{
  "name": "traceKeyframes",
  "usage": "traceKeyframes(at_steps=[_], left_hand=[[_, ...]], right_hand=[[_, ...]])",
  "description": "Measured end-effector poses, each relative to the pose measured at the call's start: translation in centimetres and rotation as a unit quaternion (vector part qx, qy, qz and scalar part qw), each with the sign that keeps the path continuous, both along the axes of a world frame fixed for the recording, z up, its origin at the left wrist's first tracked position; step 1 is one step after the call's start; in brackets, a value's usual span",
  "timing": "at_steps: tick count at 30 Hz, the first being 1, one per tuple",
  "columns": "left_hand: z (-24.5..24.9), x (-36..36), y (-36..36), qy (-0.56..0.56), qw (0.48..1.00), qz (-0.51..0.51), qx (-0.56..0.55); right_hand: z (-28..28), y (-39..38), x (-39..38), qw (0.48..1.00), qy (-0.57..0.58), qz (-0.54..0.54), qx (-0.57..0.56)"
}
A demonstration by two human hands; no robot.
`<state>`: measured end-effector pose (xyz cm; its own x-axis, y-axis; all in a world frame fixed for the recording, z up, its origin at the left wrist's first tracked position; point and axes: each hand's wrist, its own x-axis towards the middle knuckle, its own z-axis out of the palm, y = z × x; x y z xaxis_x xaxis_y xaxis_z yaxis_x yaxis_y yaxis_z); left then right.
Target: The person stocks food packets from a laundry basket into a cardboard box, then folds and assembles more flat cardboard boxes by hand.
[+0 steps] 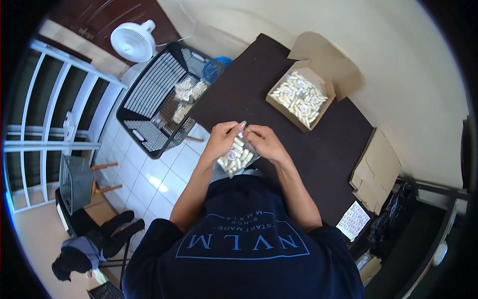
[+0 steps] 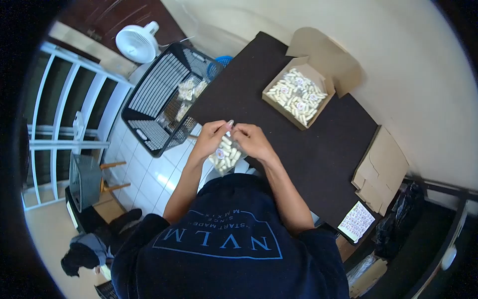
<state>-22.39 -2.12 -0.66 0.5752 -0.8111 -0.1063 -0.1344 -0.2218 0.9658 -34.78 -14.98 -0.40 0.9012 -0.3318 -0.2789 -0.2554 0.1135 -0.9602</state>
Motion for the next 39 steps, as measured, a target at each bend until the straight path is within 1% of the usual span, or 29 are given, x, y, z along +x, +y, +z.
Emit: traceKeyframes(at_steps=[2, 4, 6, 7, 9, 11, 13, 15, 16, 17, 18, 19, 21, 23, 24, 25, 27, 28, 29, 30, 31, 32, 33, 34, 35, 37, 39], left_hand=[[-1.3, -0.2, 0.1, 0.02, 0.999, 0.034, -0.006], [-1.1, -0.1, 0.0, 0.034, 0.998, 0.053, -0.004], [-0.6, 0.0, -0.1, 0.056, 0.993, 0.102, 0.015], [-0.7, -0.1, -0.2, 0.057, 0.993, 0.099, 0.014], [-1.2, 0.3, -0.3, 0.064, 0.989, 0.132, 0.011], [-2.8, 1.2, 0.0, 0.057, 0.992, 0.11, 0.029], [-4.4, 2.2, 0.1, -0.01, 0.965, 0.26, -0.027], [-4.5, 7.1, 2.0, 0.149, 0.924, 0.335, -0.105], [-2.9, 7.1, 0.9, 0.149, 0.926, 0.33, -0.106], [-1.4, 6.9, 0.2, 0.154, 0.938, 0.295, -0.097], [0.2, 6.1, -0.5, 0.16, 0.949, 0.259, -0.087], [0.8, 5.1, -1.8, 0.162, 0.949, 0.255, -0.086], [1.5, 2.4, -5.0, 0.263, 0.94, 0.195, -0.094], [0.8, 0.1, -7.3, 0.387, 0.875, 0.203, -0.21], [0.5, -0.7, -7.7, 0.42, 0.857, 0.211, -0.213], [0.2, -1.5, -7.9, 0.447, 0.841, 0.206, -0.226], [-0.8, -2.2, -7.8, 0.44, 0.849, 0.206, -0.208], [-1.7, -2.4, -7.4, 0.444, 0.848, 0.205, -0.205], [-2.5, -2.5, -6.7, 0.414, 0.88, 0.163, -0.168], [-3.1, -2.5, -6.1, 0.381, 0.908, 0.118, -0.131], [-3.3, -2.6, -5.6, 0.383, 0.907, 0.116, -0.13], [-3.5, -2.8, -5.0, 0.362, 0.929, 0.046, -0.055], [-3.7, -2.9, -4.4, 0.337, 0.941, -0.025, 0.019], [-4.5, -3.1, -3.9, 0.32, 0.944, -0.073, 0.042], [-4.4, -3.2, -3.6, 0.315, 0.941, -0.094, 0.077], [-4.6, -3.3, -3.0, 0.304, 0.941, -0.099, 0.106], [-4.5, -2.9, -2.8, 0.293, 0.946, -0.078, 0.113]], right_hand=[[-0.7, -0.1, -0.5, 0.999, -0.008, 0.002, 0.047], [-0.9, -0.4, -1.0, 0.998, -0.008, 0.007, 0.06], [-0.5, -0.4, -1.2, 0.997, -0.005, 0.006, 0.078], [-0.8, -0.5, -1.4, 0.997, -0.004, 0.003, 0.077], [-1.4, -1.0, -1.9, 0.998, 0.006, 0.023, 0.055], [-0.8, -1.4, -2.7, 0.998, 0.003, 0.018, 0.061], [-0.1, -2.0, -4.0, 0.997, 0.0, 0.015, 0.069], [0.3, -3.7, -6.5, 0.991, -0.034, -0.083, 0.099], [-0.2, -4.8, -7.3, 0.989, -0.032, -0.087, 0.119], [-0.9, -4.8, -7.5, 0.988, -0.029, -0.091, 0.12], [-1.0, -4.3, -7.1, 0.988, -0.039, -0.109, 0.104], [-0.9, -4.1, -6.5, 0.987, -0.051, -0.127, 0.085], [-1.4, -3.4, -5.1, 0.991, -0.063, -0.083, 0.088], [-1.4, -2.5, -3.9, 0.969, -0.093, -0.128, 0.191], [-0.7, -2.2, -3.7, 0.951, -0.111, -0.187, 0.218], [-1.0, -2.4, -3.9, 0.951, -0.111, -0.191, 0.216], [-2.3, -3.1, -4.5, 0.907, -0.116, -0.317, 0.25], [-1.9, -3.8, -4.7, 0.893, -0.114, -0.353, 0.253], [-2.2, -4.7, -5.1, 0.871, -0.122, -0.393, 0.269], [-3.3, -5.8, -6.0, 0.876, -0.115, -0.398, 0.248], [-3.5, -7.0, -6.5, 0.881, -0.11, -0.401, 0.227], [-3.6, -8.1, -6.9, 0.888, -0.09, -0.404, 0.202], [-3.2, -9.6, -7.3, 0.907, -0.058, -0.392, 0.145], [-3.8, -11.6, -7.5, 0.917, -0.055, -0.381, 0.102], [-4.4, -13.7, -7.5, 0.926, -0.052, -0.369, 0.059], [-3.0, -17.9, -6.8, 0.938, -0.041, -0.346, -0.004], [-2.3, -22.0, -5.8, 0.953, 0.009, -0.298, -0.057]])
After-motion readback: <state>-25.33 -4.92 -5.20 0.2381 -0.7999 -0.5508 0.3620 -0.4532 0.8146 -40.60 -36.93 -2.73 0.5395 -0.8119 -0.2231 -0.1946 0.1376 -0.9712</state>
